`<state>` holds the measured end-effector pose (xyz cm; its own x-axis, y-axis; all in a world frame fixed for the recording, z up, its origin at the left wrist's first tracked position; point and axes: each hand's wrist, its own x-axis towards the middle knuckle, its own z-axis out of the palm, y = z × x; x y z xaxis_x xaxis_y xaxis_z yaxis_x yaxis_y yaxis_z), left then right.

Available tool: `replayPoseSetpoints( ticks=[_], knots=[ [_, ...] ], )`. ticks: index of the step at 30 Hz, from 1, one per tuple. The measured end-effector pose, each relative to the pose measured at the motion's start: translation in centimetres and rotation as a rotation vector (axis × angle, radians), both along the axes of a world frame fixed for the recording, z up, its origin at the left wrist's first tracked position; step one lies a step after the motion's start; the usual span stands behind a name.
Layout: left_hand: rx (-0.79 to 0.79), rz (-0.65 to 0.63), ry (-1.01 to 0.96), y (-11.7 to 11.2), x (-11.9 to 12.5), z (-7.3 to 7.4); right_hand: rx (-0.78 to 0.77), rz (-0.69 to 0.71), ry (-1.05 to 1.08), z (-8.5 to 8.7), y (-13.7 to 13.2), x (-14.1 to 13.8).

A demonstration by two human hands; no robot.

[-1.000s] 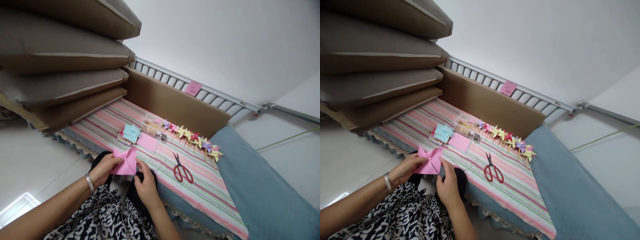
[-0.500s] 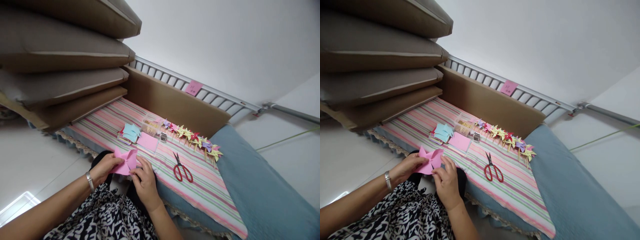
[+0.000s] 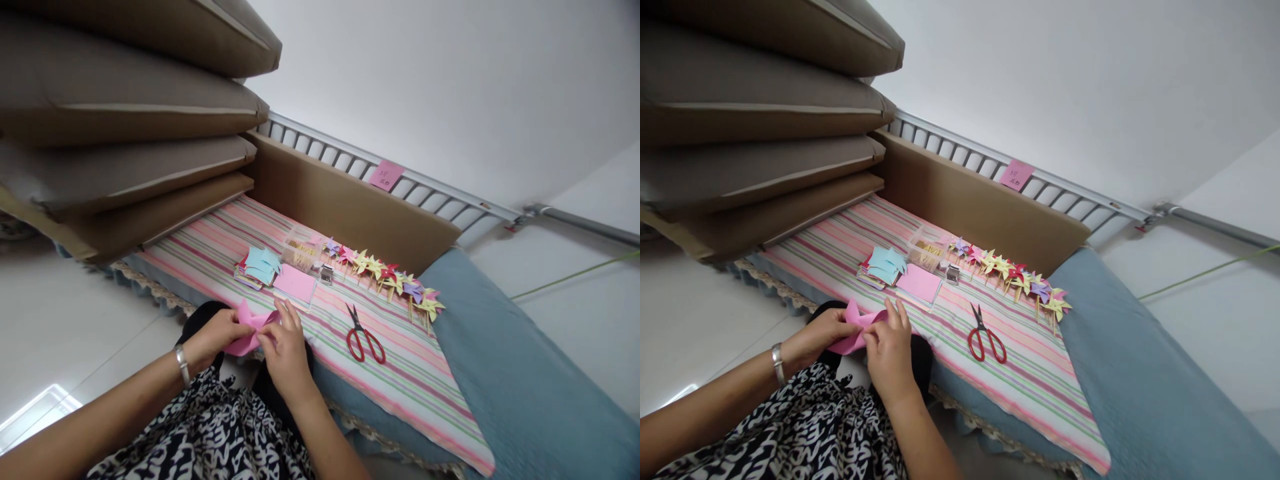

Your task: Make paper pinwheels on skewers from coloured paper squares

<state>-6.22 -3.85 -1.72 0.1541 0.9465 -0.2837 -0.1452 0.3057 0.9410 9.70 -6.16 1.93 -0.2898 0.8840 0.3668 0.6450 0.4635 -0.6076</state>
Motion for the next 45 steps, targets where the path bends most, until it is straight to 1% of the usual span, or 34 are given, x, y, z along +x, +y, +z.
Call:
replayPoseSetpoints(
  ticks=[6,11,18,21,25,28,30,32,35,37,39,42,45],
  knots=[
    [0.003,-0.009,0.005,0.0,0.0,0.0,-0.011,-0.040,-0.005,-0.1,0.4,-0.3],
    [-0.016,-0.016,-0.035,0.0,0.0,0.2,-0.002,-0.058,0.000,-0.4,0.5,-0.4],
    [-0.039,-0.065,-0.100,-0.3,-0.2,0.3,-0.056,-0.093,-0.018,-0.1,0.7,-0.6],
    [-0.024,-0.071,-0.090,-0.5,-0.3,0.5,-0.050,-0.101,-0.031,-0.2,0.8,-0.7],
    [0.019,-0.046,-0.013,-0.4,-0.3,0.5,-0.044,-0.110,-0.057,-0.3,0.6,-0.9],
    [0.024,-0.036,0.059,-0.1,-0.4,0.3,-0.029,-0.116,-0.054,0.2,0.5,-0.6],
    [0.025,-0.065,0.099,0.1,-0.4,0.4,0.000,-0.117,-0.055,0.9,0.5,-0.1],
    [0.034,-0.115,0.134,0.1,-0.2,0.8,0.012,-0.088,-0.080,1.7,0.6,0.3],
    [0.060,-0.205,0.175,0.0,0.3,1.7,-0.067,0.003,-0.162,2.6,0.8,0.6],
    [0.087,-0.251,0.199,-0.1,0.7,2.2,-0.142,0.056,-0.212,2.6,0.9,0.5],
    [0.124,-0.275,0.216,-0.1,0.9,2.4,-0.185,0.086,-0.234,2.5,1.1,0.3],
    [0.176,-0.292,0.236,0.0,1.1,2.2,-0.224,0.094,-0.213,1.9,1.3,0.1],
    [0.209,-0.301,0.252,0.3,1.0,1.8,-0.299,0.105,-0.143,1.2,1.6,0.3]
  ],
)
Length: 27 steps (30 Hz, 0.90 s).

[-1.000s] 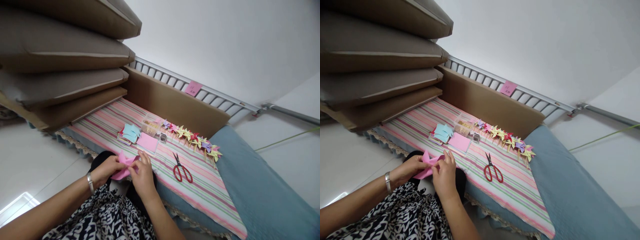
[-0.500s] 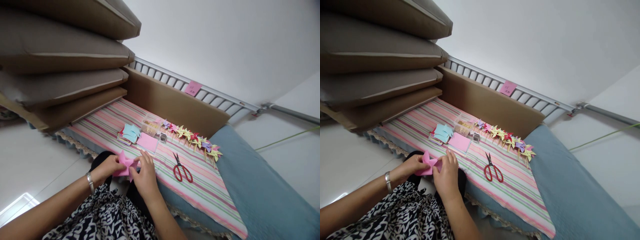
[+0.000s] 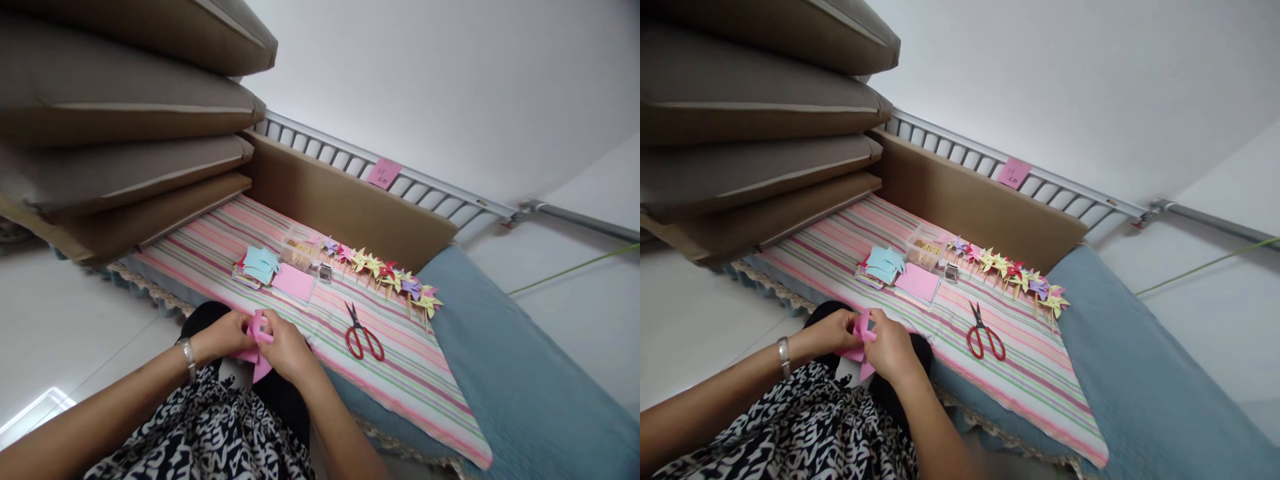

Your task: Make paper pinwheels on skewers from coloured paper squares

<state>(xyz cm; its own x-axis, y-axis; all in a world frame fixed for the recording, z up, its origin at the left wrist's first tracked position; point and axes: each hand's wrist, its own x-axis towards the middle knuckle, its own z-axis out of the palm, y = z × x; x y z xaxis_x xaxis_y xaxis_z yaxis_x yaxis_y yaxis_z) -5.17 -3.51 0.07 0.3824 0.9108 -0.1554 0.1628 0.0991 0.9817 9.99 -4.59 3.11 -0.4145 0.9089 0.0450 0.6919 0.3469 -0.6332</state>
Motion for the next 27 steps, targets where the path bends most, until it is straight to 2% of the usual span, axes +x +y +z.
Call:
replayPoseSetpoints(
  ticks=[5,8,10,13,16,19,27],
  knots=[
    [0.025,0.055,-0.066,0.3,-0.7,0.1,-0.162,-0.079,0.288,-1.1,1.0,1.1],
    [-0.098,0.202,-0.246,-0.2,-1.2,0.5,-0.305,-0.162,0.518,-1.4,1.6,1.4],
    [-0.219,0.285,-0.398,-0.8,-1.2,0.7,-0.335,-0.198,0.632,-1.5,1.7,1.2],
    [-0.318,0.276,-0.579,-1.6,-0.4,0.6,-0.314,-0.239,0.743,-1.6,1.5,0.4],
    [-0.320,0.247,-0.661,-1.9,0.7,0.0,-0.289,-0.258,0.791,-1.7,1.2,-0.4],
    [-0.308,0.292,-0.639,-1.7,1.4,-0.6,-0.287,-0.267,0.823,-1.9,1.1,-0.8],
    [-0.294,0.384,-0.592,-1.5,1.2,-1.1,-0.312,-0.281,0.820,-3.1,1.4,-1.0]
  ],
)
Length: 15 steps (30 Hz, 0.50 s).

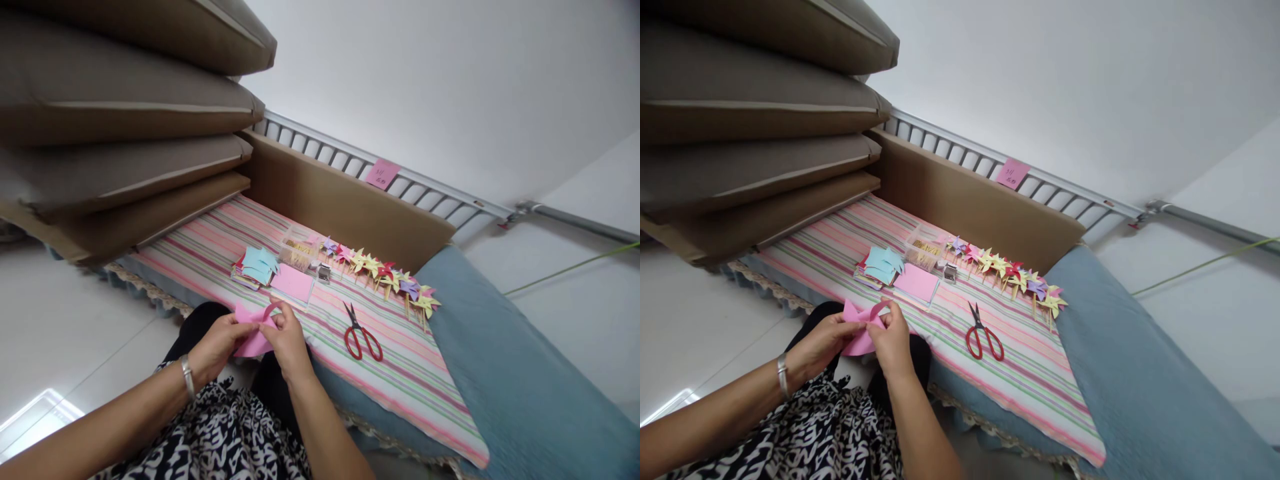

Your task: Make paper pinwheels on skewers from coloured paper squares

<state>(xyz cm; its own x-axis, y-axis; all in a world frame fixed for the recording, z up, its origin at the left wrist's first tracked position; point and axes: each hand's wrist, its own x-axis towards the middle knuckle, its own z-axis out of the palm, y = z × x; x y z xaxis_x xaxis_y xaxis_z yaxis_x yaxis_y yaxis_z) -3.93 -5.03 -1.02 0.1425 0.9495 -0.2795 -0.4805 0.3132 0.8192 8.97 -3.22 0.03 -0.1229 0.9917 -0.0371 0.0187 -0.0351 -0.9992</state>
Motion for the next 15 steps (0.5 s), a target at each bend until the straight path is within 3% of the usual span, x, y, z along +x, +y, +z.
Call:
replayPoseSetpoints(
  ticks=[9,11,15],
  knots=[
    [-0.004,0.060,0.073,1.1,-1.5,-0.6,-0.003,0.042,-0.114,0.9,-1.3,1.1],
    [-0.014,0.059,0.074,1.4,-2.1,-0.3,0.124,0.022,-0.214,0.7,-1.9,1.7],
    [-0.037,0.070,0.072,1.7,-2.7,0.6,0.532,0.007,-0.528,0.2,-3.6,2.8]
  ],
)
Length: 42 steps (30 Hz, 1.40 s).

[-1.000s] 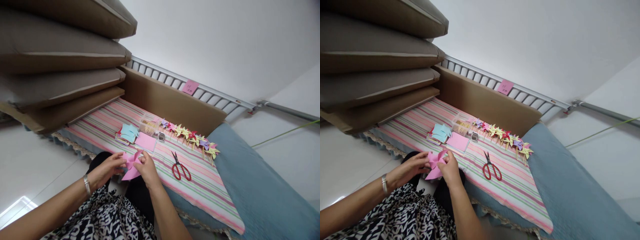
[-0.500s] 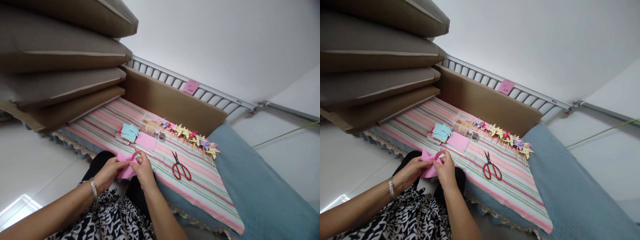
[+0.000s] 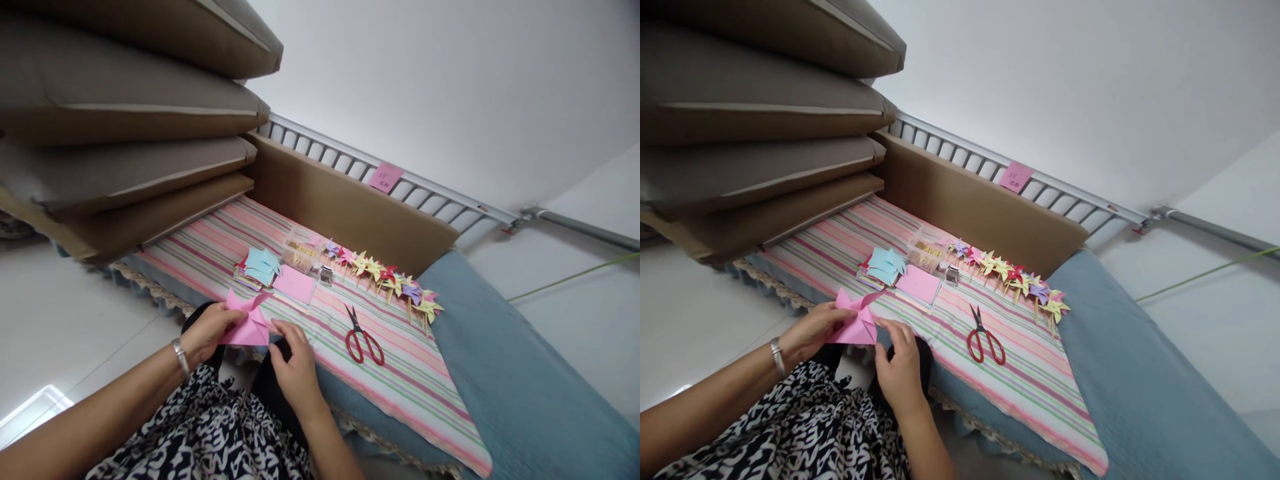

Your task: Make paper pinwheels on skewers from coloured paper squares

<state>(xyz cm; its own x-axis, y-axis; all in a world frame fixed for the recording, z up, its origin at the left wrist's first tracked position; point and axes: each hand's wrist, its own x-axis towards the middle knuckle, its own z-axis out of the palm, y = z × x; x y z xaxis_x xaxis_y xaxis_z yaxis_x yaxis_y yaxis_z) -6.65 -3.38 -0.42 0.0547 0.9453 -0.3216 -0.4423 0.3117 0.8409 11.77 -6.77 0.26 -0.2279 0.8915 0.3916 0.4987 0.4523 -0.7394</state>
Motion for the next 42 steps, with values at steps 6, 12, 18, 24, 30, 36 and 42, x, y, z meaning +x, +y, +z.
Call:
replayPoseSetpoints(
  ticks=[6,12,18,24,30,36,42],
  knots=[
    [-0.013,-0.023,-0.017,0.1,0.4,0.5,0.233,-0.001,-0.295,-0.2,-0.9,-0.2],
    [-0.005,-0.030,0.005,0.3,0.5,-0.1,0.314,-0.054,-0.291,0.1,-0.5,-0.9],
    [-0.004,-0.011,0.063,0.3,0.6,-0.5,0.312,-0.033,-0.267,0.1,-0.6,-0.6],
    [-0.010,-0.019,0.117,-0.1,1.1,0.0,0.175,-0.043,-0.164,0.8,-0.1,-0.9],
    [-0.001,-0.055,0.129,-0.5,1.5,0.2,0.061,-0.073,-0.121,1.8,0.4,-2.1],
    [0.014,-0.065,0.118,-0.8,1.9,0.4,0.096,-0.115,-0.174,1.1,0.9,-2.3],
    [0.005,-0.069,0.076,-0.9,2.0,0.5,0.111,-0.148,-0.211,1.1,1.1,-2.4]
  ],
)
